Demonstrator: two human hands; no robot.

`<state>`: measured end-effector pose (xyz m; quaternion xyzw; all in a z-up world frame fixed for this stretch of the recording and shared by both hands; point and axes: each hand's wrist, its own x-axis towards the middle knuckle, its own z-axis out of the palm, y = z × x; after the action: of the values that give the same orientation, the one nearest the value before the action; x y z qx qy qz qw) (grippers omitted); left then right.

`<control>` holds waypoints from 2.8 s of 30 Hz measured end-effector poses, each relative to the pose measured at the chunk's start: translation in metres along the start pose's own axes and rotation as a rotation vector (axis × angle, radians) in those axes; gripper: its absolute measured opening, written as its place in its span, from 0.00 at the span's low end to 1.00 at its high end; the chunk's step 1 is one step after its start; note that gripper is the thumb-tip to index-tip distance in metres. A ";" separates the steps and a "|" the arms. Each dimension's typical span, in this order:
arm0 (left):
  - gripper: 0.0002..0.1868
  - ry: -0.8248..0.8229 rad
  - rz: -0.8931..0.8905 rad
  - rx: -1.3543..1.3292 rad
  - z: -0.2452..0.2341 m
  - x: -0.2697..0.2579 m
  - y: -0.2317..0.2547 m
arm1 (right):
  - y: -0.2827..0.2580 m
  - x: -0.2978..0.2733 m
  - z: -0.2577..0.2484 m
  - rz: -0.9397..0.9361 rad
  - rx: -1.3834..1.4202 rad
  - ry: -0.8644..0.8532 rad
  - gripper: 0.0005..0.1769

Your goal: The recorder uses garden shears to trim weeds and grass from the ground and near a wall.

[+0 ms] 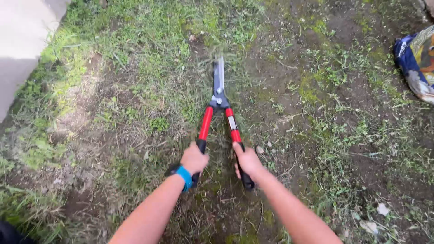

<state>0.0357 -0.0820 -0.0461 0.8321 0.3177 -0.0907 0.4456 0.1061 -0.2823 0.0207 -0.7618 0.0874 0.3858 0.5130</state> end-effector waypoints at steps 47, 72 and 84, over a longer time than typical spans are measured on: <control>0.20 -0.289 -0.185 -0.380 -0.194 -0.057 -0.060 | -0.067 0.005 -0.032 0.089 -0.163 -0.328 0.27; 0.15 -0.332 -0.070 -0.536 -0.232 0.022 -0.035 | -0.103 0.046 0.083 -0.083 0.048 -0.287 0.26; 0.14 -0.169 -0.127 -0.292 -0.176 0.027 0.034 | -0.080 0.062 0.089 0.031 0.171 -0.257 0.29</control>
<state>0.0543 0.0576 0.0686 0.7263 0.3406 -0.1412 0.5801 0.1462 -0.1536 0.0198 -0.6580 0.0653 0.4792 0.5771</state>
